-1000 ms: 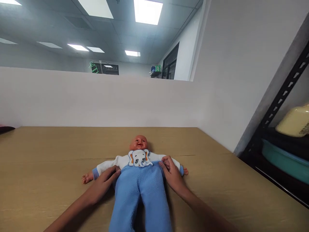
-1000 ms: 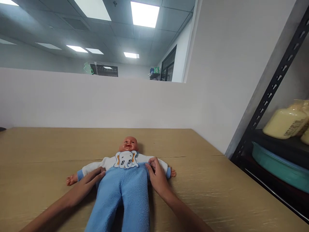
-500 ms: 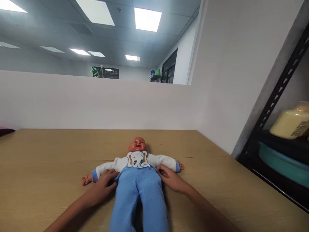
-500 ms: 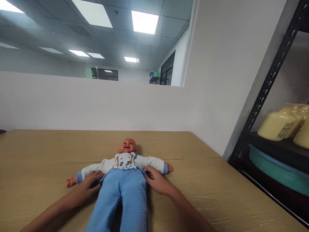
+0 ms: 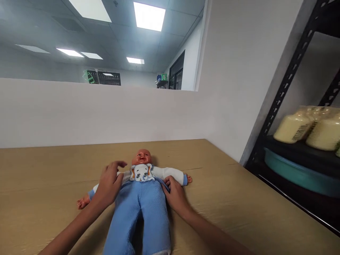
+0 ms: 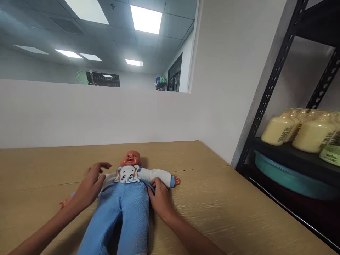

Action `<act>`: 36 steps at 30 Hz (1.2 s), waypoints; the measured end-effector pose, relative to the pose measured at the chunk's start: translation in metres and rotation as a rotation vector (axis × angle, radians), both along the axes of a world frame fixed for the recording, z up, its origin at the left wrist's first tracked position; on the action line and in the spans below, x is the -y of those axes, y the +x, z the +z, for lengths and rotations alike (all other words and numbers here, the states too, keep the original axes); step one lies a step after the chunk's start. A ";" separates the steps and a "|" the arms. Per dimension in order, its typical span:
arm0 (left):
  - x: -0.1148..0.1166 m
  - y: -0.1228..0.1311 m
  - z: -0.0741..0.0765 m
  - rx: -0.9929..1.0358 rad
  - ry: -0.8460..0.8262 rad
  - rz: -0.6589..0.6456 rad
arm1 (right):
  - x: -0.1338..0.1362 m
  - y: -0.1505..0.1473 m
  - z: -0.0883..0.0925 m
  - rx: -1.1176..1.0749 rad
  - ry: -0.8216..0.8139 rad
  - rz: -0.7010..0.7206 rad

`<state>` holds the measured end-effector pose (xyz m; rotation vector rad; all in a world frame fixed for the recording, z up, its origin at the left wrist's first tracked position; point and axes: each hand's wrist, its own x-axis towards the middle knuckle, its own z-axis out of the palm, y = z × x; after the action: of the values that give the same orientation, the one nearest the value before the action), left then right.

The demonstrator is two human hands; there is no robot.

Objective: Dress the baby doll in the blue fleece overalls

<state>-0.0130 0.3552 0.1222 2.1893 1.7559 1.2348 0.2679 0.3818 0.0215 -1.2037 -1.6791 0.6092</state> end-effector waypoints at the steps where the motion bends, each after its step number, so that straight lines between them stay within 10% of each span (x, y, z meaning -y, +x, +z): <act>1: -0.006 0.014 0.009 -0.015 0.016 -0.055 | 0.000 0.002 0.001 0.000 0.011 -0.027; 5: -0.035 0.089 0.024 -0.353 -0.073 -0.360 | 0.000 0.010 0.004 -0.031 0.046 -0.107; 12: -0.101 0.153 -0.011 -0.505 -0.317 -0.447 | -0.003 0.021 0.014 -0.154 0.099 -0.222; 22: -0.102 0.124 0.007 -0.044 -0.257 -0.424 | 0.017 0.005 0.019 -0.329 0.098 -0.137; 30: -0.080 0.052 0.033 0.486 -0.196 -0.281 | 0.042 -0.026 0.034 -0.340 -0.122 0.362; 36: -0.065 0.035 0.038 1.212 -0.265 -0.342 | 0.044 -0.065 0.047 -0.422 -0.240 0.468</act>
<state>0.0215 0.4198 0.1597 1.0378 0.8988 1.5640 0.2030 0.3376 0.0682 -0.7611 -1.5493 1.2880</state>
